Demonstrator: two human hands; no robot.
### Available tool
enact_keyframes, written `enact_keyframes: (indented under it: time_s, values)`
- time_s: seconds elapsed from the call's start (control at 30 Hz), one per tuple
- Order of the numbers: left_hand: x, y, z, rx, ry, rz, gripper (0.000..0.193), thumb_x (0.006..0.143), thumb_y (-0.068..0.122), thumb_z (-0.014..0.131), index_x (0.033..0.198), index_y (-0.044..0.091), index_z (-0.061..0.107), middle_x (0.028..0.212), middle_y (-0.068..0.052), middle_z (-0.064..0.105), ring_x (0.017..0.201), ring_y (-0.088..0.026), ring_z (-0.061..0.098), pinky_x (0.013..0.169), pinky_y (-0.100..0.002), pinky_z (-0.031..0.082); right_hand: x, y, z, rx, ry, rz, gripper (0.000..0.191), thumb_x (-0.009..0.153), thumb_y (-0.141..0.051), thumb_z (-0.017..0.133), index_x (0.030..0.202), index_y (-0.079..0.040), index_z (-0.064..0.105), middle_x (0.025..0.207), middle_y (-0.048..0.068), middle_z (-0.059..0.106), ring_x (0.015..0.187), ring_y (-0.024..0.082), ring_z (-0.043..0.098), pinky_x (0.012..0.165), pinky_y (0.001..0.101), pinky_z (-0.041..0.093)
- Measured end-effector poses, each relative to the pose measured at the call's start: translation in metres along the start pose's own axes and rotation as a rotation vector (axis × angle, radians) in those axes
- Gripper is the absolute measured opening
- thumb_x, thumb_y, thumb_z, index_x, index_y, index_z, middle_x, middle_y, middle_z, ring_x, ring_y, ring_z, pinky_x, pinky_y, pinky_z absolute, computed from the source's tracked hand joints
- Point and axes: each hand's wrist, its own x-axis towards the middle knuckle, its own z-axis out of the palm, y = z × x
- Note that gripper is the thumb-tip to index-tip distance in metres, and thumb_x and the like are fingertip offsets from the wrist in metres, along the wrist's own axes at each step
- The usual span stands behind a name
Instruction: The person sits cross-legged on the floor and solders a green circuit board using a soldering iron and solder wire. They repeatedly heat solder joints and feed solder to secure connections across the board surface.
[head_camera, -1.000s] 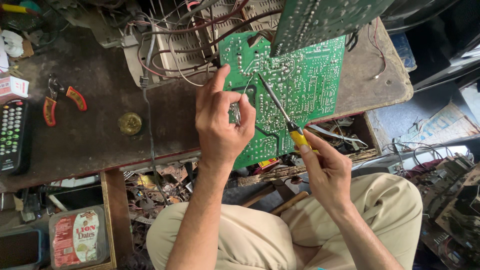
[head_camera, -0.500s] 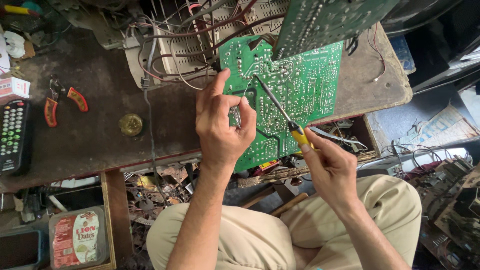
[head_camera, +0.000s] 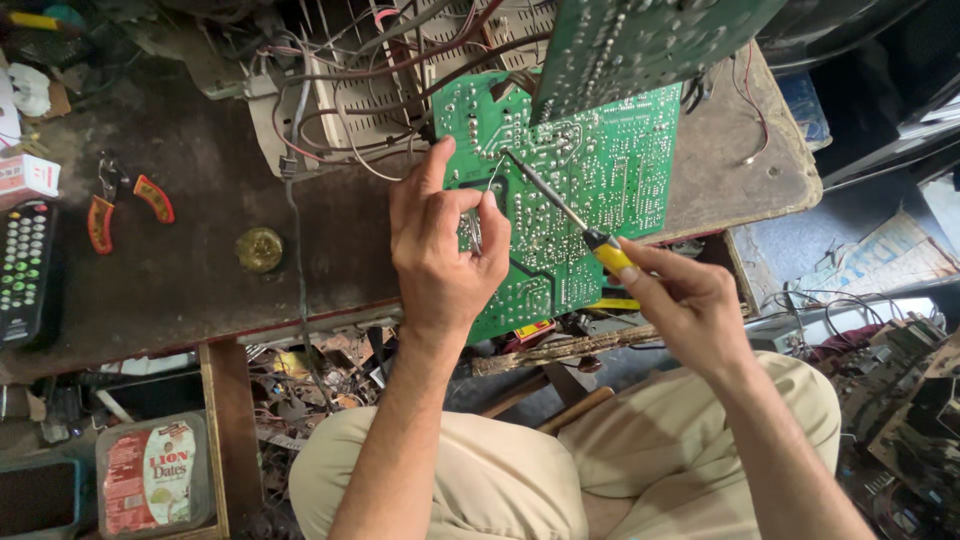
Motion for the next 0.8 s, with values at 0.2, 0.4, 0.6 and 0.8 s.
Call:
enact_keyframes:
  time_s: [0.2, 0.4, 0.6, 0.8]
  values:
    - [-0.001, 0.001, 0.003, 0.009, 0.017, -0.003, 0.019, 0.093, -0.001, 0.075, 0.102, 0.003, 0.058, 0.139, -0.021, 0.061, 0.121, -0.036, 0.066, 0.106, -0.048, 0.052, 0.024, 0.012, -0.009, 0.255, -0.099, 0.098, 0.033, 0.099, -0.01, 0.063, 0.13, -0.002, 0.07, 0.094, 0.007, 0.078, 0.056, 0.001, 0.047, 0.046, 0.0199, 0.037]
    - [-0.002, 0.002, 0.005, 0.038, 0.011, -0.018, 0.02, 0.093, -0.001, 0.075, 0.102, 0.003, 0.059, 0.139, -0.02, 0.061, 0.123, -0.038, 0.063, 0.108, -0.048, 0.053, 0.028, 0.022, -0.012, 0.256, -0.114, 0.097, 0.032, 0.099, -0.011, 0.064, 0.128, -0.001, 0.07, 0.094, 0.007, 0.078, 0.057, 0.002, 0.049, 0.048, 0.02, 0.04]
    - [-0.002, 0.001, 0.006, 0.044, 0.005, 0.006, 0.021, 0.092, -0.001, 0.076, 0.102, 0.003, 0.058, 0.141, -0.021, 0.059, 0.124, -0.038, 0.063, 0.108, -0.049, 0.052, 0.03, 0.019, -0.017, 0.02, -0.056, -0.137, 0.029, 0.1, -0.01, 0.069, 0.128, -0.004, 0.073, 0.092, 0.002, 0.071, 0.071, 0.001, 0.055, 0.056, 0.019, 0.044]
    - [-0.004, 0.0, 0.006, 0.034, 0.008, 0.005, 0.021, 0.093, -0.001, 0.076, 0.103, 0.003, 0.058, 0.142, -0.021, 0.058, 0.125, -0.038, 0.062, 0.109, -0.049, 0.052, 0.033, 0.014, -0.019, 0.061, -0.025, -0.058, 0.019, 0.098, -0.009, 0.069, 0.117, -0.004, 0.068, 0.086, 0.0, 0.074, 0.069, 0.0, 0.056, 0.055, 0.0187, 0.042]
